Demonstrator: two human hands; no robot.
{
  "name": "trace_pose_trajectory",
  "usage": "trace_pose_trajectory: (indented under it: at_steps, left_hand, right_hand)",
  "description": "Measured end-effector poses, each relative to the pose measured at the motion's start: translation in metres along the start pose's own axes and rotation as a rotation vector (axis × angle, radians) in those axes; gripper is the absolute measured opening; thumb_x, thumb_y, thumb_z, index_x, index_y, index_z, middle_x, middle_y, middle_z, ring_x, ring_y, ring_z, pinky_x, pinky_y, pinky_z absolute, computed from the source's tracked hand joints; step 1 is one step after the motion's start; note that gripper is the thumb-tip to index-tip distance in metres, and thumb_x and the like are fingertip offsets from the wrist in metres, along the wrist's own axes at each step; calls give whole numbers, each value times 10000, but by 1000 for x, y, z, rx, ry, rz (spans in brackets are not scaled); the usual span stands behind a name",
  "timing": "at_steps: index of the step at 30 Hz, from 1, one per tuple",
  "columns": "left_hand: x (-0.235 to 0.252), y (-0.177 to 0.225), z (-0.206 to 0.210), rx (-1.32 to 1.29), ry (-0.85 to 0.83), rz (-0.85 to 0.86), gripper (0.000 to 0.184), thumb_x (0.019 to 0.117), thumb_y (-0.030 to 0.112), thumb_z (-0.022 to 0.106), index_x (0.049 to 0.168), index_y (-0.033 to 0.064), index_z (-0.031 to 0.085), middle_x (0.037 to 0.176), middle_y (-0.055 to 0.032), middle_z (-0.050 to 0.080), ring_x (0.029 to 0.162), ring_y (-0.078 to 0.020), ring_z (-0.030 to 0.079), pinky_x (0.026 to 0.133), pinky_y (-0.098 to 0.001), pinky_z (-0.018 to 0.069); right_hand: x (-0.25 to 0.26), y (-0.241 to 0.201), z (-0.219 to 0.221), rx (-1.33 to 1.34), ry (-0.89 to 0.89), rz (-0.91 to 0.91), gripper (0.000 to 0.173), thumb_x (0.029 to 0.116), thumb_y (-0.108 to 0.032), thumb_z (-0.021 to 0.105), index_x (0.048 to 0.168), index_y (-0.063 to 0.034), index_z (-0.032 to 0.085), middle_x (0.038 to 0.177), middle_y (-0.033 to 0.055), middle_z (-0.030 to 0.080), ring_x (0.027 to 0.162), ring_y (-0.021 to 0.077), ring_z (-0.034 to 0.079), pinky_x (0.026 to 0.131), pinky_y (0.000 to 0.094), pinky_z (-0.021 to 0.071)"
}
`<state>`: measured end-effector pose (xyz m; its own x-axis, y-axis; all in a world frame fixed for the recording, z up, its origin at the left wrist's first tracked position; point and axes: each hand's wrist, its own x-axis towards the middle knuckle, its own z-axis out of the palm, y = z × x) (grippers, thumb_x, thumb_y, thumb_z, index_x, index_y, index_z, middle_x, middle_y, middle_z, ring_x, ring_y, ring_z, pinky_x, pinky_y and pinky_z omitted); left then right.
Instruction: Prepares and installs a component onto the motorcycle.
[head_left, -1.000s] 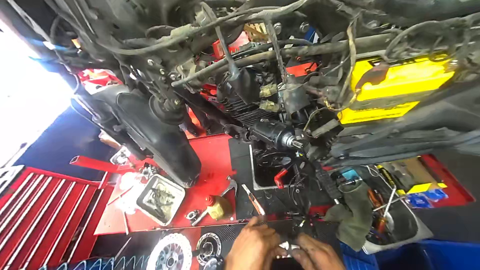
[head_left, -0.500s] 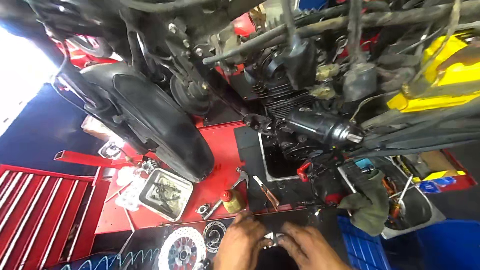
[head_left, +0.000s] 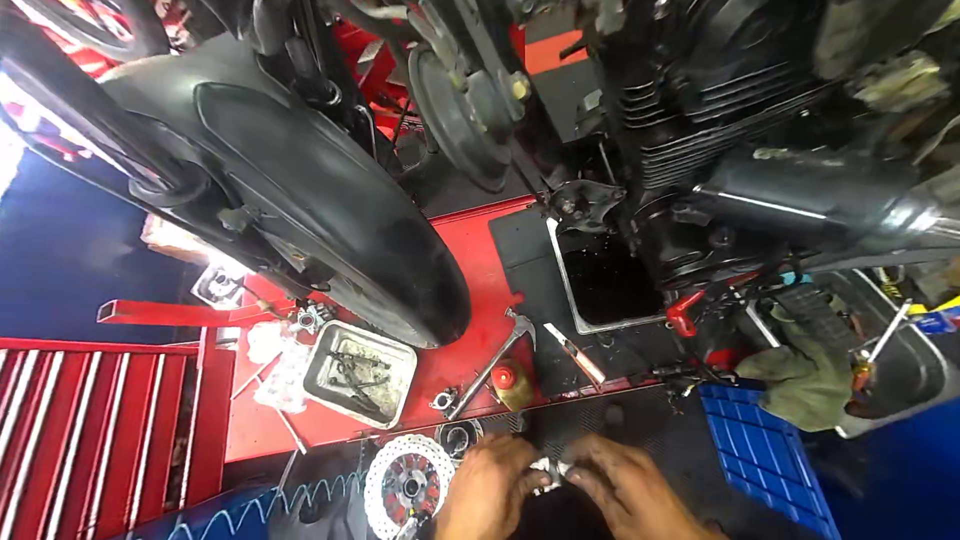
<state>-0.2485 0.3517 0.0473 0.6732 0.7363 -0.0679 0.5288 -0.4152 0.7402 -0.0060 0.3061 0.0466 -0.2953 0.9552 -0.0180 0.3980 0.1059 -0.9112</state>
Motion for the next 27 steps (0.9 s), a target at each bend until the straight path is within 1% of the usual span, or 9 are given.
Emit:
trace_pose_trajectory:
  at_steps: [2, 5, 10, 15, 18, 21, 22, 24, 27]
  left_hand:
    - [-4, -9, -6, -89, -25, -80, 356, 1052, 397, 556, 1011, 91, 733, 941, -45, 735, 934, -187, 703, 889, -417, 569]
    - [-12, -28, -10, -238, -30, -228, 341, 1047, 397, 569, 1041, 92, 721, 919, -42, 718, 851, -152, 696, 817, -403, 593]
    - [-13, -29, -9, -465, 94, -318, 214, 1006, 258, 663, 1078, 64, 721, 933, -15, 739, 828, -73, 704, 797, -301, 611]
    - [-3, -11, -3, -627, 244, -377, 279, 949, 162, 735, 1179, 15, 676, 1002, -34, 756, 901, -117, 733, 853, -334, 634]
    - [3, -1, -5, -651, 352, -329, 259, 969, 93, 690, 1198, -21, 653, 1011, -60, 756, 905, -133, 737, 845, -329, 636]
    - [9, 7, -8, -714, 419, -271, 303, 970, 32, 659, 1254, -63, 610, 1051, -91, 751, 940, -150, 733, 864, -330, 630]
    - [12, 11, -7, -745, 461, -270, 285, 967, 22, 658, 1233, -74, 624, 1038, -102, 752, 928, -156, 735, 852, -329, 632]
    - [22, 23, -9, -844, 547, -326, 249, 961, 16, 661, 1188, -84, 645, 984, -113, 757, 875, -151, 733, 810, -308, 626]
    - [43, 43, -13, -1019, 618, -431, 219, 960, 15, 666, 1151, -93, 657, 915, -154, 743, 807, -175, 717, 756, -311, 610]
  right_hand:
    - [6, 11, 4, 71, 34, -95, 128, 1015, -175, 641, 1097, -93, 696, 1109, 51, 707, 986, 93, 697, 858, 265, 607]
    - [19, 41, 4, 164, 140, -15, 141, 998, -182, 661, 1095, -92, 710, 1118, 35, 719, 958, 108, 710, 808, 302, 635]
    - [69, 172, 41, -355, 233, 450, 215, 962, -236, 651, 1091, -85, 733, 942, 102, 737, 853, 281, 716, 789, 551, 584]
    - [102, 234, 75, -706, 89, 546, 348, 967, -215, 638, 1280, -67, 675, 1191, 193, 700, 923, 415, 715, 743, 611, 576]
    - [101, 201, 68, -578, 330, 522, 369, 974, -264, 658, 1271, -45, 668, 1219, 204, 661, 912, 401, 705, 740, 613, 577]
    - [86, 109, 46, -122, 561, 322, 247, 1015, -291, 606, 1070, -84, 728, 902, 47, 692, 690, 180, 651, 617, 420, 575]
    - [75, 75, 37, 50, 511, 276, 269, 1031, -312, 568, 1041, -90, 721, 831, 11, 687, 658, 130, 642, 589, 365, 568]
    - [51, 21, 24, 215, 264, 183, 351, 1054, -383, 533, 1087, -83, 713, 939, 16, 731, 814, 116, 705, 722, 354, 620]
    - [27, -22, 31, 18, 163, 135, 403, 999, -454, 628, 1054, -67, 727, 969, 67, 726, 874, 150, 703, 774, 387, 609]
